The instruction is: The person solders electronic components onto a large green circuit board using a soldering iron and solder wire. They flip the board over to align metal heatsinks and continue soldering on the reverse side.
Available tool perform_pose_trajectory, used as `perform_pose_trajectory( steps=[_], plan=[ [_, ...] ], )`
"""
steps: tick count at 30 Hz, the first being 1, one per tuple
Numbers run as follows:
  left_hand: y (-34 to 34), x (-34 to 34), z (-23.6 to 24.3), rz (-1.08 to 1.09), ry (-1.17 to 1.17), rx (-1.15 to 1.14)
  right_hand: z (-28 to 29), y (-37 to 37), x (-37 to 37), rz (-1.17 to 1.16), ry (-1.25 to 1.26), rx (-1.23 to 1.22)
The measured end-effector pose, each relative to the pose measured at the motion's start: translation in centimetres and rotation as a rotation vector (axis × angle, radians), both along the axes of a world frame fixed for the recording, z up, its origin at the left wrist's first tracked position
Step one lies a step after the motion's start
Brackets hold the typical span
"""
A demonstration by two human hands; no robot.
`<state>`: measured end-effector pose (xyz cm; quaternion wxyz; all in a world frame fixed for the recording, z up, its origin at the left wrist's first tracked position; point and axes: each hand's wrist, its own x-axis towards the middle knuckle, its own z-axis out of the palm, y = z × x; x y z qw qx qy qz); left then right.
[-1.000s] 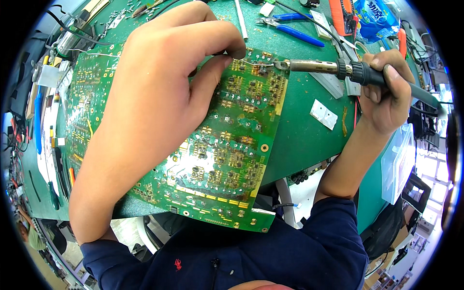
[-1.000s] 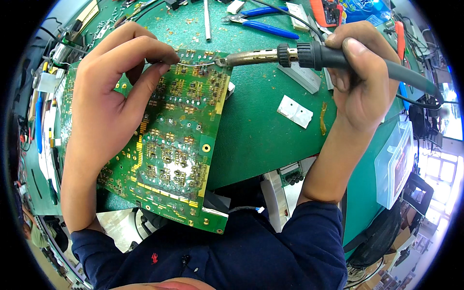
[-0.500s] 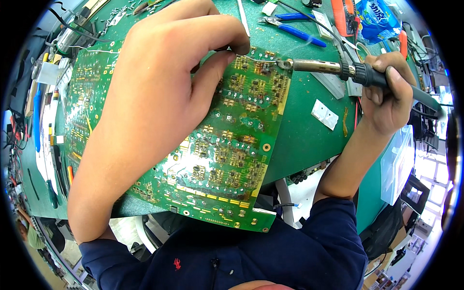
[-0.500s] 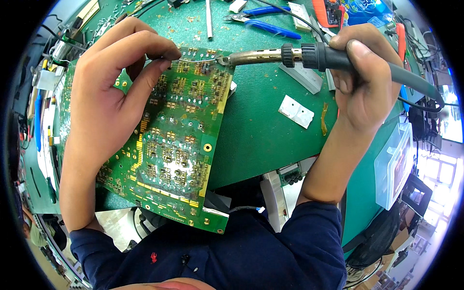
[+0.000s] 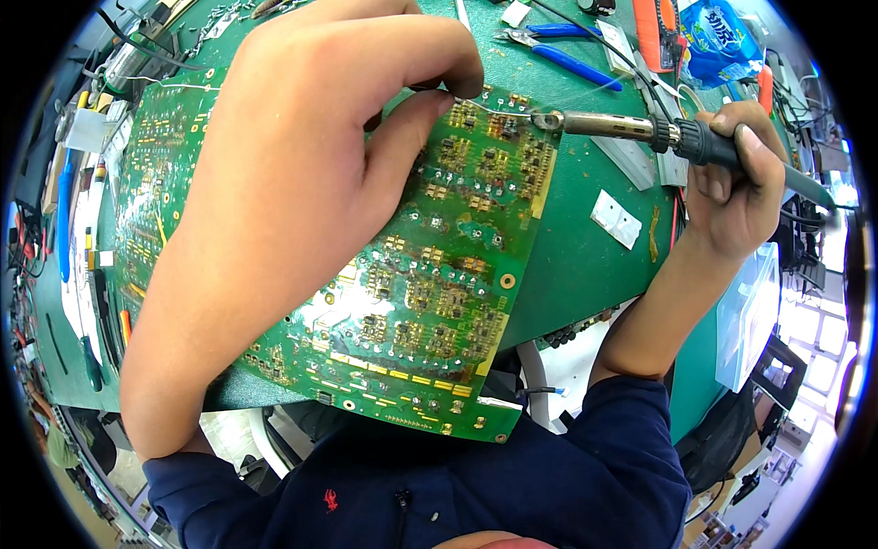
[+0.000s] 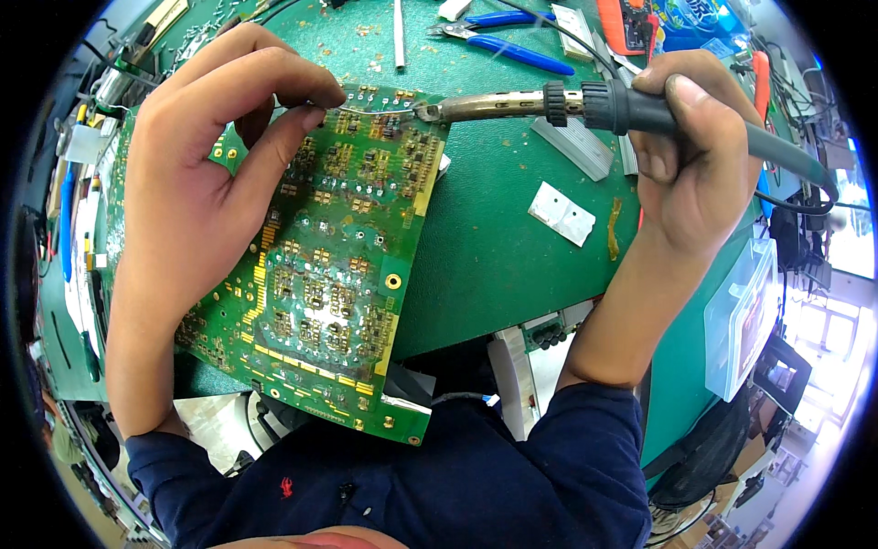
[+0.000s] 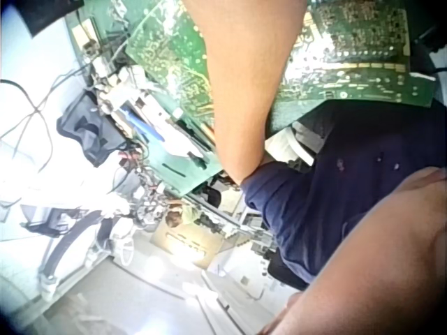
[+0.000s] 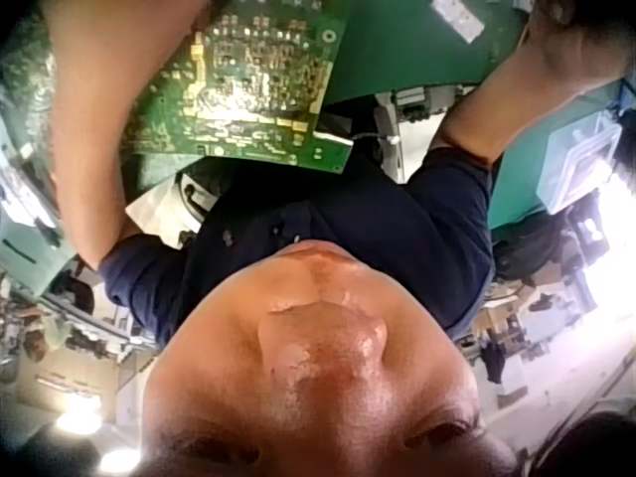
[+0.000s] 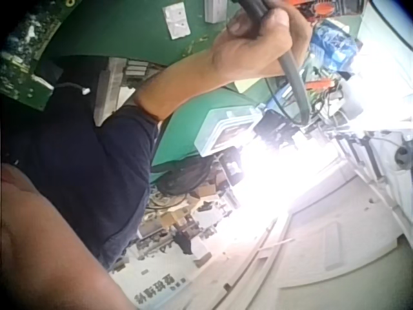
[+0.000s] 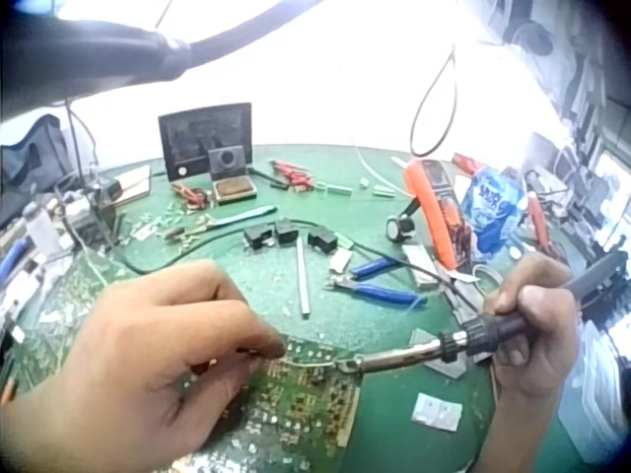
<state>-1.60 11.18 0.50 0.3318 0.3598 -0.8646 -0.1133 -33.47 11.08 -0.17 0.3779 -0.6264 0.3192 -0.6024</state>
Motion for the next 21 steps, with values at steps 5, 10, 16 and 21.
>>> perform_pose_trajectory(
  steps=[5,10,16,21],
  plan=[
    [0.0,-0.3,0.8,0.032,-0.037,-0.013,-0.1,-0.2,-0.1,0.024,-0.095,0.071],
    [1.0,-1.3,3.5,0.093,-0.114,0.129,0.1,-0.4,-0.5,0.135,-0.268,0.09],
    [-0.1,-0.5,1.3,0.077,-0.066,-0.006,0.0,-0.3,-0.4,0.074,-0.2,0.128],
    [0.1,0.4,0.0,0.06,-0.043,0.02,0.1,-0.1,-0.1,0.01,-0.124,0.133]
  ],
)
